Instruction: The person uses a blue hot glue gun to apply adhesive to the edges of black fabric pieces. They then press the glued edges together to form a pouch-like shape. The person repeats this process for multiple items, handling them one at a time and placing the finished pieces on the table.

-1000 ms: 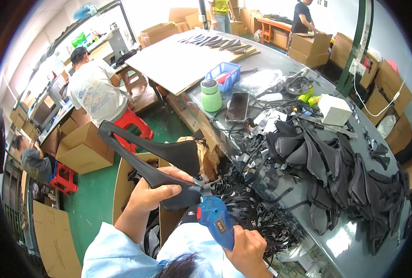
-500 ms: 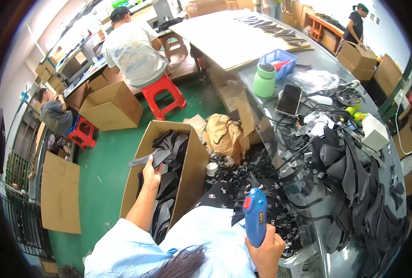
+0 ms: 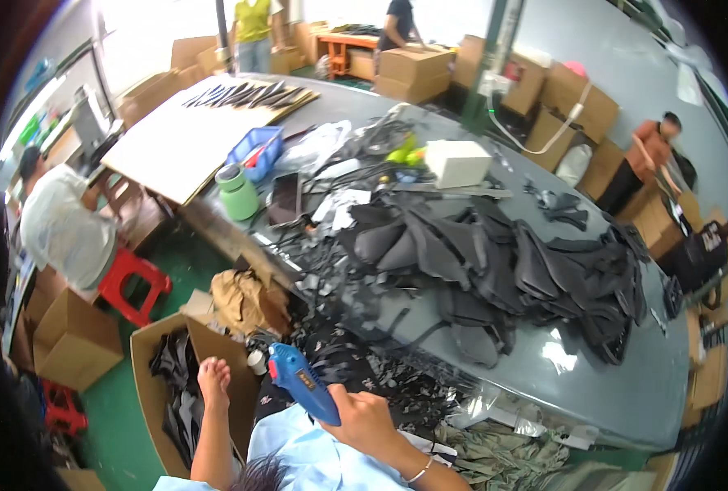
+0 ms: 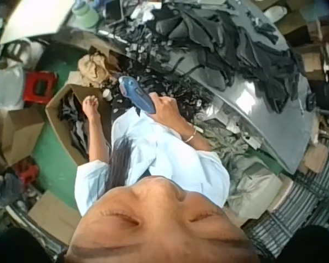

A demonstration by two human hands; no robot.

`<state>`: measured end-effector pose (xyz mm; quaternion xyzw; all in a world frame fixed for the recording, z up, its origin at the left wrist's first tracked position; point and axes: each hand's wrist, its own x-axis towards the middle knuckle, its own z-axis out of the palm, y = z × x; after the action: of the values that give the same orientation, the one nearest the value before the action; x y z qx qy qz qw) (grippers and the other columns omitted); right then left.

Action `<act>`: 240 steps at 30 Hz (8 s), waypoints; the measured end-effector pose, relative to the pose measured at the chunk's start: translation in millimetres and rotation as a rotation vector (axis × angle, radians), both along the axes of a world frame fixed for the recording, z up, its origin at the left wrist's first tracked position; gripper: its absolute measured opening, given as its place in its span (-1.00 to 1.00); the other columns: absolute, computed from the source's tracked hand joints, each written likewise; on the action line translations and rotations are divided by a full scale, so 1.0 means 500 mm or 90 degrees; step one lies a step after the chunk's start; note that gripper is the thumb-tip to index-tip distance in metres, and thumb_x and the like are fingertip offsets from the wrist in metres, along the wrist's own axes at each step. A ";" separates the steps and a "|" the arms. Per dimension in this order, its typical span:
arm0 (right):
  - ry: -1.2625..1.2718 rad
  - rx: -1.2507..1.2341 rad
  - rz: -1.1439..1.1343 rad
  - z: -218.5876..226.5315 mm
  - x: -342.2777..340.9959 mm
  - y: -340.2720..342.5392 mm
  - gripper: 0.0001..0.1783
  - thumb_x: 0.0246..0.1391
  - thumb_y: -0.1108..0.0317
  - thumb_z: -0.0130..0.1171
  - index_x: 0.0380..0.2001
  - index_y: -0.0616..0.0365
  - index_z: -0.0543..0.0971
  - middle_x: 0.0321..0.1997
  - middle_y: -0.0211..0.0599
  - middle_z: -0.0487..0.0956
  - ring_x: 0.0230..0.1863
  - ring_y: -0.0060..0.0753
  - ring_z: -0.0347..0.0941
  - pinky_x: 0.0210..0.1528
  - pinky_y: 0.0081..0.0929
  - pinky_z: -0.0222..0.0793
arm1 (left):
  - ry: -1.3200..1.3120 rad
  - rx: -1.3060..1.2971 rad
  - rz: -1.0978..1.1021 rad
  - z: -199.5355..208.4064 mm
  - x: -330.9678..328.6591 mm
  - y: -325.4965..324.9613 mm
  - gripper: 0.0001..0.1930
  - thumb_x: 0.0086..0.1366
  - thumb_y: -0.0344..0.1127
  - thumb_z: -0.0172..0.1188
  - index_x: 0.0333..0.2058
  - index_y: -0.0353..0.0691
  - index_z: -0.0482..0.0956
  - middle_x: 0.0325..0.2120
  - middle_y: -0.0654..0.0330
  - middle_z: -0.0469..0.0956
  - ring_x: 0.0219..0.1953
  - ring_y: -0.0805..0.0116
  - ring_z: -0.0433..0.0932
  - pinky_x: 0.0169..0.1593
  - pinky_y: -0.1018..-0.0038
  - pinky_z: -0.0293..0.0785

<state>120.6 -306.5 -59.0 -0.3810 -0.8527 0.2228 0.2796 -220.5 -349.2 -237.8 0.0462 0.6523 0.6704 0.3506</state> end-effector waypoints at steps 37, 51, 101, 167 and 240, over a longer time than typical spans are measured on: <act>0.272 -0.150 -0.365 -0.018 0.073 -0.011 -0.34 -0.21 0.02 0.38 -0.17 0.24 0.36 -0.47 0.00 0.57 -0.45 -0.04 0.57 -0.38 -0.29 0.48 | 0.586 0.014 -0.531 0.338 0.733 0.470 -0.28 -0.12 -0.19 0.43 -0.09 -0.38 0.17 -0.30 -0.14 0.51 -0.20 -0.08 0.52 -0.13 0.26 0.42; 0.464 -0.129 -0.512 0.029 0.069 0.072 -0.43 -0.17 0.14 0.40 -0.24 0.27 0.35 -0.40 -0.16 0.61 -0.37 -0.29 0.59 -0.27 -0.41 0.45 | -0.296 0.197 -0.526 0.396 0.476 0.232 -0.72 0.24 -0.32 0.12 -0.11 -0.14 0.28 -0.12 0.21 0.45 -0.06 0.31 0.47 -0.13 0.30 0.47; 0.027 -0.147 -0.046 0.078 -0.077 -0.055 -0.41 -0.27 0.13 0.43 -0.24 0.24 0.39 -0.53 0.06 0.53 -0.47 0.08 0.51 -0.44 -0.20 0.42 | 0.261 0.437 -0.172 0.387 0.316 0.026 -0.57 0.35 -0.40 -0.09 0.14 -0.38 0.11 0.05 0.04 0.28 0.08 0.33 0.30 0.16 0.42 0.17; 0.092 -0.034 -0.038 0.108 -0.039 -0.021 -0.38 -0.37 0.20 0.47 -0.22 0.18 0.40 -0.50 -0.06 0.51 -0.48 0.01 0.48 -0.43 -0.22 0.38 | -0.038 0.493 -0.363 0.511 0.225 0.060 -0.45 0.33 0.05 -0.20 -0.01 -0.37 0.35 -0.05 -0.20 0.42 0.04 -0.03 0.42 0.09 0.20 0.36; 0.143 -0.216 0.074 0.154 -0.043 -0.016 -0.35 -0.40 0.20 0.50 -0.25 0.20 0.36 -0.49 -0.03 0.52 -0.46 0.03 0.52 -0.42 -0.26 0.43 | 0.670 0.265 -0.723 0.472 0.214 0.125 -0.67 0.02 -0.41 0.22 -0.17 -0.25 0.49 -0.25 0.13 0.54 -0.19 0.22 0.53 -0.14 0.39 0.44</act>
<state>99.2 -314.7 17.9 -0.3452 -0.7869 0.4203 0.2913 -113.4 -286.7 -1.9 0.7454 0.4707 0.3879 0.2689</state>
